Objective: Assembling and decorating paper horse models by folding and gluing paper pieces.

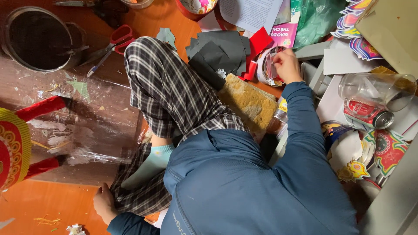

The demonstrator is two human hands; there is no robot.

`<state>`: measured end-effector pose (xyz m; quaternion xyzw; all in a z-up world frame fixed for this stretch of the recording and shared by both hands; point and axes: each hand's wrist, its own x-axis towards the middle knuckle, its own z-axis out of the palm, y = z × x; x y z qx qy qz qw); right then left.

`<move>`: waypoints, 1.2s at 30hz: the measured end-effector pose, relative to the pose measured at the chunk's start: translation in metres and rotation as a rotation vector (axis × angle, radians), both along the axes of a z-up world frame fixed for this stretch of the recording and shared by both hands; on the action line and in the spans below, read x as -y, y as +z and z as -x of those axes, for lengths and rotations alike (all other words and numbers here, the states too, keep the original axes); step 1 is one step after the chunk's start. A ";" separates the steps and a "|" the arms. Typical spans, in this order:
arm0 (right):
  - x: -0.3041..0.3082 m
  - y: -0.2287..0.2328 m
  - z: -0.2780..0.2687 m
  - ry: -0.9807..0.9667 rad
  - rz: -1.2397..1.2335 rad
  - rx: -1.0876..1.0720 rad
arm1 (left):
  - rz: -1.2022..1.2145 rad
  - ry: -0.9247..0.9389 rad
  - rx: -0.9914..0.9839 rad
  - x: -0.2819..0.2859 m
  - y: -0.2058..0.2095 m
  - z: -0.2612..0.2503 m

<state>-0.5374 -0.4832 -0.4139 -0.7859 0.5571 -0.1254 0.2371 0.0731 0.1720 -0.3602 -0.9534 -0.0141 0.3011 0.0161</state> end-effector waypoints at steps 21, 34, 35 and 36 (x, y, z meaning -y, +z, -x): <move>0.019 0.065 -0.032 -0.197 0.002 0.390 | 0.040 -0.024 0.008 -0.005 -0.007 0.000; -0.146 0.143 -0.415 0.869 -0.642 0.490 | 1.247 -0.142 -0.089 0.173 0.027 0.105; -0.173 0.113 -0.438 0.963 -0.646 0.480 | 1.259 -0.081 -0.013 0.181 0.028 0.115; -0.202 0.083 -0.459 0.998 -0.774 0.504 | 1.354 0.010 -0.140 0.188 0.029 0.122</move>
